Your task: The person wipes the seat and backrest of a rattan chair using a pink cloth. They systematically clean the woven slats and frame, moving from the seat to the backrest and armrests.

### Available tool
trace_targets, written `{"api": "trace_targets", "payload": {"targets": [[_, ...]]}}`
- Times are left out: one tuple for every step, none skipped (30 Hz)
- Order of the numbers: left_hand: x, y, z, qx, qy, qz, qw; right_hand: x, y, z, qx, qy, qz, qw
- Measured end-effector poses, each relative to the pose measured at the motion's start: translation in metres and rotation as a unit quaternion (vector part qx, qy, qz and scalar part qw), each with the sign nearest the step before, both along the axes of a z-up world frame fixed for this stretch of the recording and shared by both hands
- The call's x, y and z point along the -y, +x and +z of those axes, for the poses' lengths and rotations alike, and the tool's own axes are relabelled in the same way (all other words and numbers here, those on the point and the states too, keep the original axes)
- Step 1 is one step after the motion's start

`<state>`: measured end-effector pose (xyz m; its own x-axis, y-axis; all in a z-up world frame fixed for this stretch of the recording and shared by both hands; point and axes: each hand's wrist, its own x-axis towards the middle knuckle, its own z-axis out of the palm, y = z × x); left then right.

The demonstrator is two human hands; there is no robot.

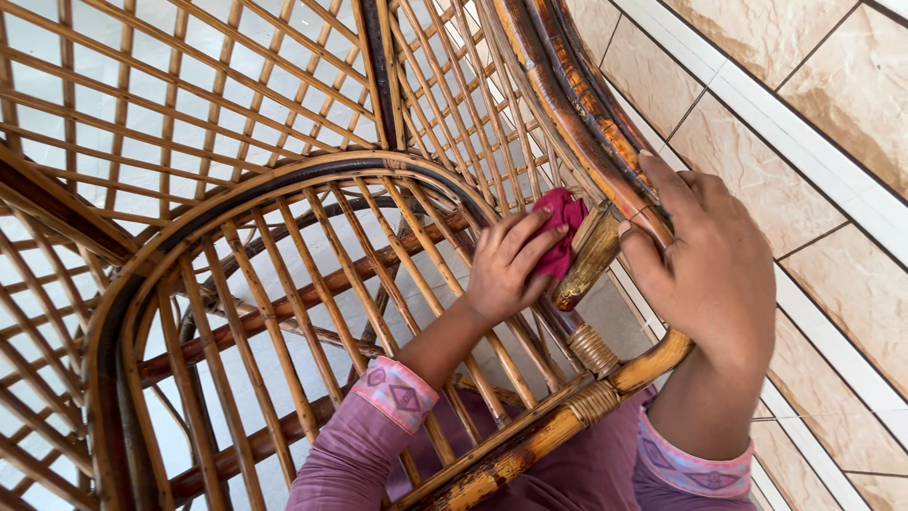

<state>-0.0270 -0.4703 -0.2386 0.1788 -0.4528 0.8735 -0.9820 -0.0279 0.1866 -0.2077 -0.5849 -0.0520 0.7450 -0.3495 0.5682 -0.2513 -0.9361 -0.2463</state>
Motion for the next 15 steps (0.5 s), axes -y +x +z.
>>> {"api": "trace_targets", "payload": {"targets": [[0.005, 0.006, 0.005, 0.020, 0.007, 0.014, 1.000, -0.001, -0.001, 0.000, 0.000, 0.000, 0.002, 1.000], [0.010, 0.015, 0.012, 0.043, 0.013, 0.029, 0.999, 0.000, 0.000, 0.001, 0.004, -0.001, 0.005, 1.000], [0.013, 0.022, 0.019, 0.022, 0.017, 0.065, 0.997, 0.000, 0.001, 0.002, 0.009, -0.006, 0.007, 1.000], [0.015, 0.028, 0.026, 0.002, 0.022, 0.101, 0.995, 0.000, 0.001, 0.002, 0.014, -0.009, 0.009, 1.000], [0.017, 0.034, 0.032, -0.019, 0.028, 0.136, 0.990, -0.001, 0.003, 0.002, 0.019, -0.012, 0.011, 1.000], [0.019, 0.036, 0.034, -0.028, 0.017, 0.123, 0.992, -0.001, 0.002, 0.001, 0.019, -0.006, 0.012, 1.000], [0.021, 0.038, 0.035, -0.037, 0.006, 0.110, 0.993, -0.001, 0.001, 0.000, 0.019, 0.000, 0.013, 1.000], [0.024, 0.041, 0.036, -0.044, -0.007, 0.097, 0.994, 0.000, 0.002, 0.000, 0.021, 0.004, 0.014, 1.000], [0.024, 0.036, 0.032, -0.044, -0.003, 0.091, 0.995, 0.000, 0.002, 0.000, 0.021, -0.002, 0.012, 1.000], [0.021, 0.025, 0.024, -0.044, 0.001, 0.084, 0.995, 0.000, 0.002, 0.000, 0.021, -0.007, 0.010, 1.000], [0.018, 0.016, 0.017, -0.044, 0.006, 0.078, 0.996, 0.000, 0.002, 0.000, 0.021, -0.012, 0.008, 1.000], [0.015, 0.009, 0.010, -0.040, 0.009, 0.066, 0.997, -0.001, 0.002, 0.000, 0.023, -0.011, 0.008, 1.000], [0.011, 0.002, 0.003, -0.036, 0.012, 0.053, 0.998, -0.001, 0.002, 0.000, 0.025, -0.011, 0.008, 1.000], [0.008, -0.005, -0.004, -0.033, 0.015, 0.040, 0.999, -0.001, 0.002, 0.000, 0.025, -0.010, 0.008, 1.000], [0.001, -0.012, -0.010, -0.039, 0.029, 0.029, 0.998, -0.001, 0.002, -0.001, 0.027, -0.014, 0.013, 0.999]]}}
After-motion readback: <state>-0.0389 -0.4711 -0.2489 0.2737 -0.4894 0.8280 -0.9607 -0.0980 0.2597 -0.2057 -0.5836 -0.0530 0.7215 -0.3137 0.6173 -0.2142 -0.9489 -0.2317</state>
